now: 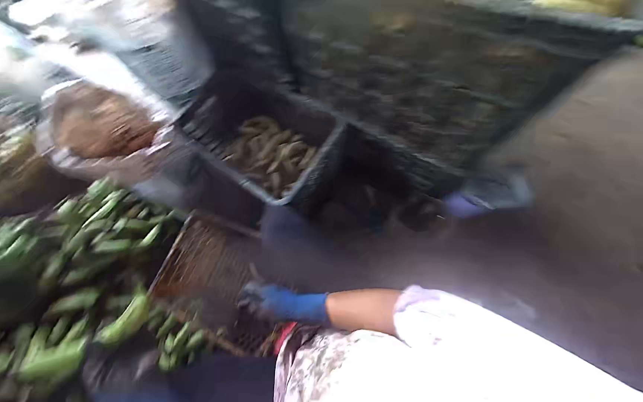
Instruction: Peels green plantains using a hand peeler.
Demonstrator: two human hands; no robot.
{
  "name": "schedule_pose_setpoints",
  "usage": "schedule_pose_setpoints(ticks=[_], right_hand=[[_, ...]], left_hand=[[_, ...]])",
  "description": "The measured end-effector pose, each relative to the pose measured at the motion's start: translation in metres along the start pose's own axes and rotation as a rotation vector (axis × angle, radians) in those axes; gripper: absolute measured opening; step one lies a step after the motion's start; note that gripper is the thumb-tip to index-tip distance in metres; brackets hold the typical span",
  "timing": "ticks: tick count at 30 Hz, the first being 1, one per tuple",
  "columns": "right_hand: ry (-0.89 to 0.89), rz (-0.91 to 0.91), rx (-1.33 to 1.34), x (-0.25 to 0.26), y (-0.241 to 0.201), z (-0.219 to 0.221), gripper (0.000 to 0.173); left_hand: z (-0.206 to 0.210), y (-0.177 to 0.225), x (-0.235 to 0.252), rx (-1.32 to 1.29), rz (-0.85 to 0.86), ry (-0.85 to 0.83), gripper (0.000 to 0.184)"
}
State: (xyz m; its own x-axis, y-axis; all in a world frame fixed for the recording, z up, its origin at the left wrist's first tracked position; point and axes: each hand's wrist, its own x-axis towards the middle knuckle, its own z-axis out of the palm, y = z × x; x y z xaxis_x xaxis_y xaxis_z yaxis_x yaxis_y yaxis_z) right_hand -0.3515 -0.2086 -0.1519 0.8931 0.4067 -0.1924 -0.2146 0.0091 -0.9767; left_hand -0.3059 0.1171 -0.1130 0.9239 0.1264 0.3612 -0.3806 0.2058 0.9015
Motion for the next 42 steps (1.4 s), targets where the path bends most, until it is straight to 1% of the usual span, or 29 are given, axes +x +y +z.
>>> schedule_pose_setpoints(ticks=[1, 2, 4, 7, 8, 9, 13, 14, 15, 16, 17, 19, 20, 21, 23, 24, 26, 28, 29, 30, 31, 33, 34, 36, 38, 39, 40, 41, 42], right_hand=[[0.035, -0.037, -0.035, -0.002, -0.013, -0.002, 0.043], [0.079, -0.088, -0.078, -0.003, -0.022, -0.004, 0.046], [0.109, -0.148, -0.110, 0.001, -0.026, -0.001, 0.050], [0.044, -0.007, -0.124, 0.007, -0.014, 0.011, 0.052], [0.024, 0.016, -0.136, 0.007, -0.020, 0.016, 0.054], [0.020, -0.048, -0.127, 0.006, -0.034, 0.021, 0.054], [-0.055, -0.755, 0.131, 0.011, -0.119, 0.022, 0.032], [-0.047, -0.852, 0.124, 0.017, -0.131, 0.019, 0.028], [-0.046, -0.854, 0.068, 0.024, -0.129, 0.014, 0.028], [-0.062, -0.743, -0.049, 0.032, -0.114, 0.007, 0.032], [-0.101, -0.515, -0.170, 0.037, -0.090, 0.002, 0.038], [-0.216, 0.014, -0.274, 0.046, -0.045, -0.002, 0.043], [-0.259, 0.163, -0.277, 0.053, -0.043, -0.002, 0.045], [-0.287, 0.223, -0.229, 0.061, -0.055, -0.003, 0.043], [-0.302, 0.124, -0.047, 0.080, -0.099, -0.008, 0.033], [-0.280, 0.000, -0.058, 0.097, -0.124, -0.012, 0.037], [-0.192, -0.346, -0.293, 0.138, -0.161, -0.022, 0.046], [-0.090, -0.724, -0.721, 0.171, -0.177, -0.030, 0.052], [-0.037, -0.840, -0.891, 0.175, -0.179, -0.031, 0.050], [-0.025, -0.902, -0.972, 0.173, -0.174, -0.030, 0.049], [-0.041, -0.935, -0.992, 0.167, -0.165, -0.028, 0.048], [-0.073, -0.919, -0.969, 0.157, -0.148, -0.019, 0.043], [-0.056, -0.896, -0.977, 0.157, -0.145, -0.015, 0.042], [0.135, -0.869, -1.051, 0.174, -0.152, -0.013, 0.040], [0.389, -0.769, -1.079, 0.207, -0.163, -0.024, 0.050], [0.473, -0.701, -1.083, 0.219, -0.169, -0.032, 0.058], [0.519, -0.664, -1.077, 0.221, -0.173, -0.038, 0.062], [0.505, -0.654, -1.070, 0.215, -0.175, -0.039, 0.064], [0.433, -0.677, -1.065, 0.202, -0.173, -0.036, 0.063]], left_hand=[[0.048, 0.023, 0.000, -0.053, -0.038, 0.171, 0.038], [0.084, 0.042, -0.002, -0.034, -0.057, 0.310, 0.035], [0.121, 0.063, -0.006, 0.134, -0.049, 0.512, 0.025], [0.128, 0.071, -0.018, 0.264, 0.021, 0.517, 0.061], [0.129, 0.069, -0.022, 0.279, 0.035, 0.499, 0.067], [0.131, 0.068, -0.023, 0.275, 0.054, 0.488, 0.067], [0.130, 0.054, -0.025, 0.234, 0.093, 0.399, 0.071], [0.130, 0.053, -0.025, 0.216, 0.085, 0.390, 0.073], [0.129, 0.053, -0.025, 0.192, 0.080, 0.384, 0.075], [0.128, 0.055, -0.025, 0.152, 0.071, 0.383, 0.074], [0.127, 0.058, -0.026, 0.098, 0.051, 0.390, 0.071], [0.116, 0.062, -0.024, -0.101, -0.002, 0.365, 0.068], [0.107, 0.064, -0.017, -0.184, -0.055, 0.366, 0.062], [0.099, 0.065, -0.008, -0.238, -0.121, 0.369, 0.053], [0.090, 0.065, 0.011, -0.359, -0.225, 0.366, 0.051], [0.089, 0.065, 0.025, -0.380, -0.292, 0.379, 0.052], [0.093, 0.067, 0.055, -0.354, -0.385, 0.385, 0.055], [0.097, 0.065, 0.075, -0.236, -0.380, 0.368, 0.055], [0.097, 0.065, 0.080, -0.137, -0.352, 0.355, 0.054], [0.096, 0.065, 0.079, -0.039, -0.335, 0.350, 0.054], [0.095, 0.067, 0.077, 0.023, -0.338, 0.377, 0.053], [0.097, 0.065, 0.074, 0.064, -0.389, 0.451, 0.053], [0.102, 0.064, 0.068, 0.067, -0.402, 0.432, 0.050], [0.112, 0.057, 0.055, -0.002, -0.434, 0.285, 0.037], [0.116, 0.052, 0.048, -0.060, -0.549, 0.185, 0.038], [0.118, 0.051, 0.047, -0.084, -0.593, 0.169, 0.038], [0.117, 0.051, 0.048, -0.108, -0.605, 0.180, 0.038], [0.114, 0.049, 0.051, -0.150, -0.585, 0.211, 0.039], [0.109, 0.048, 0.054, -0.154, -0.532, 0.244, 0.040]])
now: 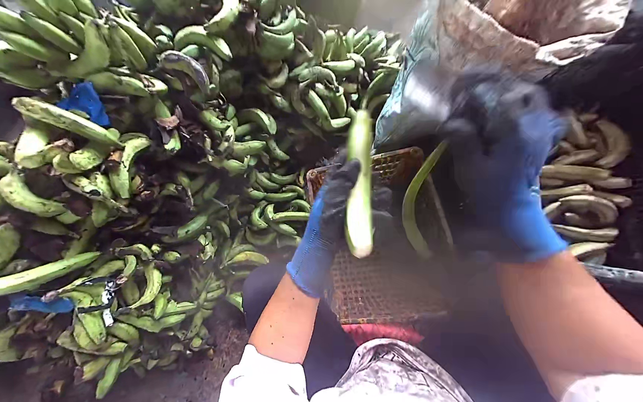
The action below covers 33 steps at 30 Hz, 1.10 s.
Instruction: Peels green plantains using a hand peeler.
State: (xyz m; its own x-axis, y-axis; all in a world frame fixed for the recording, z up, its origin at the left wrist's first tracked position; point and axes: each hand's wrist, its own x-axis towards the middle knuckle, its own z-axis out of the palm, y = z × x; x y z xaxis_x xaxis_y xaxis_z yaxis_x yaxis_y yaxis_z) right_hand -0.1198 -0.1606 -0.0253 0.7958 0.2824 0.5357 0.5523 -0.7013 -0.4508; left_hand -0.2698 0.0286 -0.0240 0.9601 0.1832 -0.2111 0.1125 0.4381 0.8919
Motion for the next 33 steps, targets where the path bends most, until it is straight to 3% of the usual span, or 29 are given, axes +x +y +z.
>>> schedule_pose_setpoints(ticks=[4, 6, 9, 11, 13, 17, 19, 20, 22, 24, 26, 28, 31, 33], right_hand=[[-0.119, -0.311, 0.230, -0.069, -0.031, 0.002, 0.045], [-0.132, -0.333, 0.249, -0.066, -0.035, 0.003, 0.044], [-0.011, -0.210, 0.159, -0.020, -0.017, 0.012, 0.046], [0.059, -0.043, 0.061, 0.002, 0.000, 0.012, 0.062], [0.079, 0.016, 0.042, 0.001, 0.007, 0.008, 0.065], [0.014, -0.294, 0.151, -0.059, -0.029, 0.004, 0.050], [-0.006, -0.393, 0.174, -0.068, -0.038, 0.002, 0.044], [-0.011, -0.392, 0.187, -0.061, -0.034, 0.003, 0.043], [-0.005, -0.314, 0.193, -0.033, -0.018, 0.005, 0.046], [-0.005, -0.165, 0.170, -0.005, 0.004, 0.006, 0.051], [-0.025, -0.007, 0.130, 0.005, 0.019, 0.008, 0.058], [0.001, 0.001, 0.106, -0.006, 0.010, 0.008, 0.063], [0.098, -0.254, 0.142, -0.052, -0.027, 0.007, 0.050], [0.138, -0.401, 0.175, -0.068, -0.040, 0.010, 0.048]], left_hand=[[-0.004, 0.014, 0.015, 0.170, 0.284, 0.258, 0.045], [0.002, 0.010, 0.012, 0.144, 0.361, 0.221, 0.044], [0.001, 0.000, 0.000, 0.187, 0.200, -0.064, 0.041], [0.002, -0.004, -0.001, 0.225, -0.031, -0.131, 0.037], [0.008, -0.003, 0.013, 0.073, -0.069, -0.117, 0.038], [0.004, 0.000, 0.033, -0.171, 0.356, 0.004, 0.040], [0.002, -0.004, 0.034, -0.208, 0.489, 0.019, 0.040], [0.000, -0.008, 0.029, -0.165, 0.481, -0.010, 0.039], [0.001, -0.007, 0.007, 0.031, 0.283, -0.054, 0.031], [-0.008, -0.002, -0.002, 0.159, 0.022, -0.215, 0.039], [-0.011, -0.006, 0.002, 0.202, -0.051, -0.267, 0.043], [-0.012, -0.007, 0.003, 0.092, 0.037, -0.207, 0.043], [0.012, 0.008, 0.012, -0.053, 0.394, 0.039, 0.042], [0.019, 0.014, 0.013, -0.134, 0.538, 0.168, 0.042]])
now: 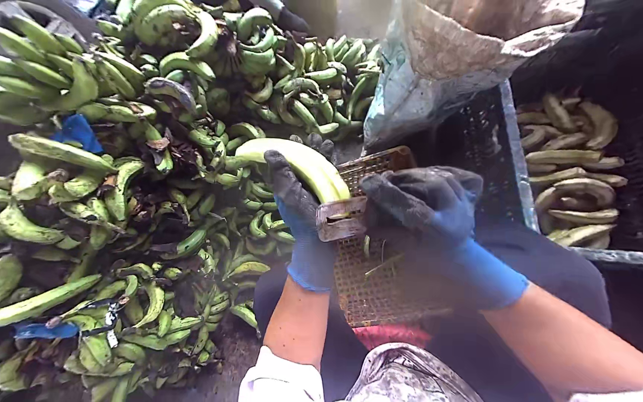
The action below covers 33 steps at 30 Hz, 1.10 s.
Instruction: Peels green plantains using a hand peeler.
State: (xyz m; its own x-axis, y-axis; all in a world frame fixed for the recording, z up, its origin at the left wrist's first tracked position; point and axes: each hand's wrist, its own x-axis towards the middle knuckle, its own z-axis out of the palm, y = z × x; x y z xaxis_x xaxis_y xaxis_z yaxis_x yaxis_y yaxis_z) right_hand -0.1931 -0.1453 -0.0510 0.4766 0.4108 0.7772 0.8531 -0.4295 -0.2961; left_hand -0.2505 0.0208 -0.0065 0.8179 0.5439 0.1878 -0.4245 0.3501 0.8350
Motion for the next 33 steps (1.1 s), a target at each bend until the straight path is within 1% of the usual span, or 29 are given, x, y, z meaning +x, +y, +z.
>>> schedule_pose_setpoints(ticks=[1, 2, 4, 5, 6, 7, 8, 9, 10, 11, 12, 13, 14, 15, 16, 18, 19, 20, 22, 23, 24, 25, 26, 27, 28, 29, 30, 31, 33], right_hand=[[-0.011, -0.009, 0.033, 0.004, 0.002, 0.002, 0.045], [-0.042, 0.025, 0.071, 0.014, 0.011, 0.003, 0.044], [-0.126, 0.168, 0.157, 0.037, 0.039, 0.005, 0.049], [-0.161, 0.266, 0.179, 0.045, 0.055, 0.006, 0.055], [-0.196, 0.372, 0.172, 0.049, 0.069, 0.007, 0.057], [-0.214, 0.457, 0.144, 0.050, 0.078, 0.007, 0.057], [-0.218, 0.505, 0.112, 0.047, 0.081, 0.006, 0.057], [-0.190, 0.496, 0.072, 0.041, 0.077, 0.005, 0.058], [-0.143, 0.432, 0.037, 0.034, 0.067, 0.005, 0.060], [-0.088, 0.323, 0.008, 0.024, 0.052, 0.005, 0.058], [-0.031, 0.202, -0.003, 0.014, 0.036, 0.005, 0.051], [0.031, 0.086, -0.007, 0.006, 0.022, 0.006, 0.047], [0.061, -0.001, -0.020, 0.001, 0.013, 0.008, 0.049], [0.068, -0.044, -0.022, 0.001, 0.009, 0.009, 0.048], [0.046, -0.038, -0.003, 0.005, 0.008, 0.009, 0.046], [-0.030, 0.043, 0.076, 0.017, 0.013, 0.006, 0.043], [-0.041, 0.070, 0.100, 0.018, 0.016, 0.005, 0.044], [-0.029, 0.068, 0.100, 0.016, 0.017, 0.002, 0.045], [0.020, 0.019, 0.067, 0.010, 0.019, 0.002, 0.046], [0.020, 0.018, 0.065, 0.010, 0.022, 0.002, 0.043], [-0.023, 0.067, 0.085, 0.013, 0.026, 0.000, 0.042], [-0.097, 0.167, 0.114, 0.020, 0.034, -0.002, 0.041], [-0.180, 0.319, 0.178, 0.028, 0.044, -0.004, 0.044], [-0.237, 0.488, 0.219, 0.033, 0.053, -0.005, 0.046], [-0.246, 0.595, 0.211, 0.035, 0.059, -0.005, 0.050], [-0.223, 0.602, 0.162, 0.033, 0.061, -0.004, 0.054], [-0.177, 0.510, 0.111, 0.030, 0.057, -0.003, 0.058], [-0.120, 0.350, 0.064, 0.023, 0.049, -0.002, 0.058], [-0.046, 0.026, 0.029, 0.005, 0.029, -0.001, 0.047]], left_hand=[[0.000, 0.000, 0.001, -0.010, 0.017, -0.003, 0.042], [-0.002, 0.000, -0.001, 0.014, -0.026, -0.066, 0.041], [-0.010, 0.000, -0.008, 0.135, -0.231, -0.301, 0.038], [-0.012, 0.001, -0.006, 0.204, -0.360, -0.424, 0.042], [-0.014, -0.001, -0.001, 0.290, -0.461, -0.525, 0.050], [-0.016, -0.004, 0.002, 0.367, -0.514, -0.570, 0.055], [-0.021, -0.009, 0.001, 0.368, -0.525, -0.564, 0.054], [-0.027, -0.012, -0.001, 0.317, -0.511, -0.490, 0.048], [-0.027, -0.011, -0.001, 0.240, -0.482, -0.377, 0.042], [-0.022, -0.006, -0.003, 0.145, -0.436, -0.248, 0.037], [-0.013, 0.001, -0.003, 0.069, -0.357, -0.115, 0.037], [-0.004, 0.007, 0.000, -0.054, -0.279, -0.058, 0.038], [0.000, 0.010, 0.002, -0.129, -0.224, -0.016, 0.039], [0.002, 0.010, 0.002, -0.159, -0.186, 0.004, 0.040], [0.001, 0.007, 0.003, -0.159, -0.163, -0.003, 0.039], [-0.005, -0.001, 0.000, -0.097, -0.180, -0.128, 0.038], [-0.009, -0.003, 0.000, -0.076, -0.211, -0.190, 0.038], [-0.009, -0.003, 0.000, -0.056, -0.232, -0.212, 0.039], [-0.008, -0.002, 0.001, 0.042, -0.245, -0.195, 0.041], [-0.011, -0.004, -0.002, 0.117, -0.223, -0.217, 0.037], [-0.013, -0.008, -0.005, 0.203, -0.199, -0.249, 0.032], [-0.011, -0.009, -0.010, 0.313, -0.190, -0.288, 0.033], [-0.008, -0.010, -0.015, 0.397, -0.199, -0.339, 0.041], [-0.006, -0.010, -0.016, 0.434, -0.236, -0.423, 0.053], [-0.007, -0.010, -0.016, 0.399, -0.290, -0.464, 0.057], [-0.008, -0.011, -0.014, 0.279, -0.341, -0.399, 0.051], [-0.012, -0.010, -0.010, 0.157, -0.376, -0.328, 0.043], [-0.016, -0.006, -0.007, 0.060, -0.373, -0.260, 0.038], [-0.027, 0.005, -0.005, -0.052, -0.341, -0.155, 0.051]])
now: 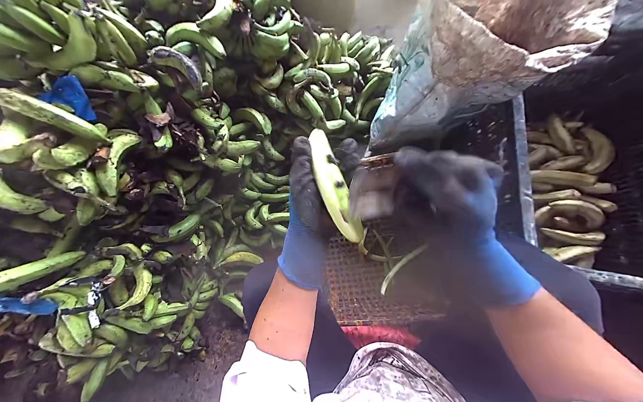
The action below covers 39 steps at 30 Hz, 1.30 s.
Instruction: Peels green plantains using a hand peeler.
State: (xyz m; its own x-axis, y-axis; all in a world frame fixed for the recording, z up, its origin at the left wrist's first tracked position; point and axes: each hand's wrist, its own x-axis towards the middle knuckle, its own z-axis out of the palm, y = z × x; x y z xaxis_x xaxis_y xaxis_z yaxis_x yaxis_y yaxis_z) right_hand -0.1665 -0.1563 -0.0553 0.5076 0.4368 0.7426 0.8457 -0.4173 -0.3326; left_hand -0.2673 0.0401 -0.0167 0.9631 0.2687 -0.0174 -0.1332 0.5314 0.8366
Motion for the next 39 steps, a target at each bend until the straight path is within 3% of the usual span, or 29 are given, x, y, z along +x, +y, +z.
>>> schedule_pose_setpoints(ticks=[2, 7, 11, 16, 22, 27, 32, 35, 37, 39], right_hand=[[0.033, -0.150, -0.027, -0.005, -0.014, 0.005, 0.044], [-0.029, -0.055, 0.079, 0.007, -0.010, 0.006, 0.046], [-0.058, -0.170, 0.053, -0.007, -0.012, 0.003, 0.041], [-0.120, -0.119, 0.153, -0.003, -0.021, 0.013, 0.041], [0.048, -0.145, -0.017, -0.009, -0.015, 0.009, 0.037], [0.075, -0.131, -0.013, -0.007, -0.017, 0.009, 0.040], [-0.040, -0.033, 0.087, 0.004, -0.010, -0.002, 0.046], [-0.014, -0.091, 0.021, -0.002, -0.009, -0.002, 0.045], [-0.043, -0.028, 0.102, 0.005, -0.007, 0.002, 0.042], [-0.110, 0.188, 0.297, 0.019, 0.002, 0.005, 0.045]], left_hand=[[-0.004, 0.007, -0.004, -0.169, -0.022, 0.044, 0.056], [0.011, -0.001, 0.002, -0.041, -0.042, 0.091, 0.047], [-0.009, 0.002, 0.016, -0.357, -0.063, 0.060, 0.054], [-0.005, -0.007, -0.013, -0.051, 0.006, 0.022, 0.043], [0.003, 0.010, 0.023, -0.256, 0.010, -0.016, 0.059], [0.013, 0.007, 0.005, -0.125, 0.001, 0.139, 0.053], [0.019, -0.013, 0.003, 0.029, 0.073, 0.031, 0.032], [0.015, -0.009, 0.006, 0.037, 0.068, 0.053, 0.037], [0.014, -0.016, 0.006, 0.122, 0.144, 0.021, 0.028], [0.017, -0.022, 0.003, 0.263, 0.152, -0.034, 0.040]])
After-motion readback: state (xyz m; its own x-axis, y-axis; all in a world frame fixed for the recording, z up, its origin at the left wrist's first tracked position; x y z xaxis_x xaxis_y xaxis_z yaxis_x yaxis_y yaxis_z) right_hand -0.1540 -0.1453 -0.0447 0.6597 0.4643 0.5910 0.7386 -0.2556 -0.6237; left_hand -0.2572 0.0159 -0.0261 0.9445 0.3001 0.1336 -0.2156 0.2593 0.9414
